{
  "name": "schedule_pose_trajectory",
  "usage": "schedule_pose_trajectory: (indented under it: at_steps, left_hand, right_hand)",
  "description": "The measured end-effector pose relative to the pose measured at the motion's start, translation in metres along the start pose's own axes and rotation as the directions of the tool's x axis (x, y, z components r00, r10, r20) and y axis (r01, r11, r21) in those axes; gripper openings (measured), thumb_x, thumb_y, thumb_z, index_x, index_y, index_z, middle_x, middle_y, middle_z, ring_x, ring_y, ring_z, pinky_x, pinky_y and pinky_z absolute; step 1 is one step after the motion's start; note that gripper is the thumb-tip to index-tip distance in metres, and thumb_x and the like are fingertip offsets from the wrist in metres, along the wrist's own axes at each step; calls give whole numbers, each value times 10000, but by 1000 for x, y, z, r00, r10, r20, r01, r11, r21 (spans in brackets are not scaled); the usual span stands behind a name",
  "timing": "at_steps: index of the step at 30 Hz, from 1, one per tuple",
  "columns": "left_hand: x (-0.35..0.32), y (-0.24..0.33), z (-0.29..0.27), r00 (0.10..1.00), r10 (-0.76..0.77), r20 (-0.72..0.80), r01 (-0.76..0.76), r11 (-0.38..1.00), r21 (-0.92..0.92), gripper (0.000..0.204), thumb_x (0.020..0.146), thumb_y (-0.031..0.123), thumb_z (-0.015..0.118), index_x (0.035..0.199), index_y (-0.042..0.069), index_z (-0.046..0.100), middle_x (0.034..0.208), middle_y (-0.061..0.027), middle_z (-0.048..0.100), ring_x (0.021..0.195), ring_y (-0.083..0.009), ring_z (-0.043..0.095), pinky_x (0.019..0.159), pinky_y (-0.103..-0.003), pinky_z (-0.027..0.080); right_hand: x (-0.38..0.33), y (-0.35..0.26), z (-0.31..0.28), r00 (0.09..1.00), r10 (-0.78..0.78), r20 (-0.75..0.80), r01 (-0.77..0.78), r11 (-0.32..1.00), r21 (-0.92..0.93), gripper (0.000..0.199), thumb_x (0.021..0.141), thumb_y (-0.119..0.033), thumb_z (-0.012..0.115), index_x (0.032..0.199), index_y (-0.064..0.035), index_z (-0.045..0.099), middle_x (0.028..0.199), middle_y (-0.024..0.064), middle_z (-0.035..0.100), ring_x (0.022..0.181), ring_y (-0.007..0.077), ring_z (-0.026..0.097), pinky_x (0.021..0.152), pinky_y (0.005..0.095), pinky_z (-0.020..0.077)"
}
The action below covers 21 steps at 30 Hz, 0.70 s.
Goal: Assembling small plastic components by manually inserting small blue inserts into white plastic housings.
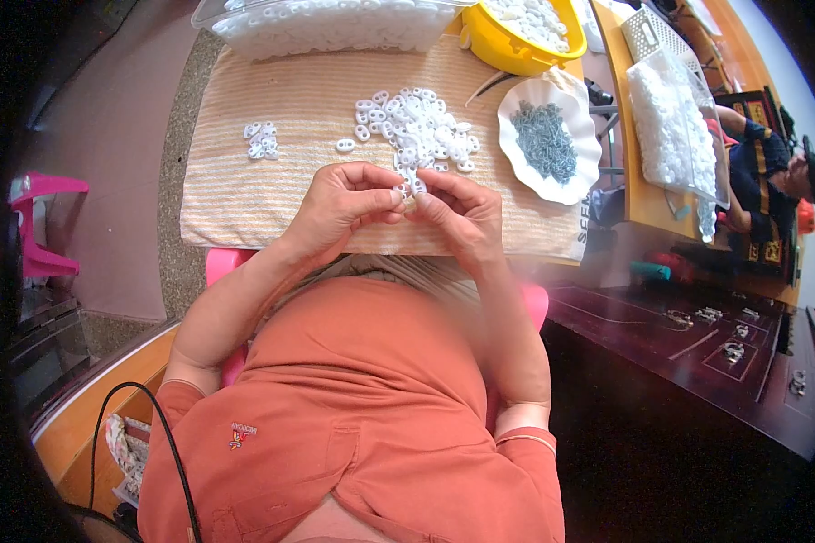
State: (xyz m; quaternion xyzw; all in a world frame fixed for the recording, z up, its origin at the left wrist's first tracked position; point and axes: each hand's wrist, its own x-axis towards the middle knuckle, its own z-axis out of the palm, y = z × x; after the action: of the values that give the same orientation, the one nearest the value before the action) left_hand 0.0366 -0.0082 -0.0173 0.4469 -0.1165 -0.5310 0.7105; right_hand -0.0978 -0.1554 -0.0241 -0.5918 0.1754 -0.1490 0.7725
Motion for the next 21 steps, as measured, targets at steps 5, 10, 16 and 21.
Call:
schedule_pose_trajectory:
  at_steps: [5, 10, 16, 21]
  left_hand:
    - [0, 0, 0, 1000, 2, 4, -2, 1000, 4, 184, 825, 22, 670, 999, -33, 639, 904, -89, 665, 807, -142, 644, 733, -265, 555]
    - [0, 0, 0, 1000, 0, 4, 0, 1000, -4, 186, 833, 30, 669, 1006, -31, 639, 907, -88, 664, 809, -141, 644, 740, -263, 554]
    - [0, -1, 1, 1000, 3, -14, -3, 1000, -30, 163, 818, 0, 666, 971, -56, 656, 890, -106, 678, 791, -137, 656, 714, -239, 560]
    - [0, -1, 3, 1000, -3, -16, 3, 1000, -20, 172, 819, 8, 673, 978, -54, 657, 902, -108, 680, 794, -140, 658, 719, -240, 561]
  right_hand:
    - [1, 2, -1, 1000, -22, 12, 22, 999, -32, 292, 869, 13, 639, 1157, 51, 607, 1002, 117, 670, 879, 156, 654, 766, 287, 578]
    - [1, 3, -2, 998, -56, 33, 59, 995, -76, 296, 868, 16, 640, 1160, 51, 605, 1012, 119, 669, 890, 158, 654, 772, 282, 574]
    - [0, 3, 0, 998, -53, 34, 55, 996, -65, 296, 863, 15, 649, 1154, 53, 607, 1009, 119, 671, 873, 153, 658, 775, 277, 566]
    - [1, 7, 0, 998, -51, 23, 52, 996, -68, 291, 856, 11, 663, 1140, 50, 618, 967, 102, 680, 853, 140, 655, 759, 254, 549]
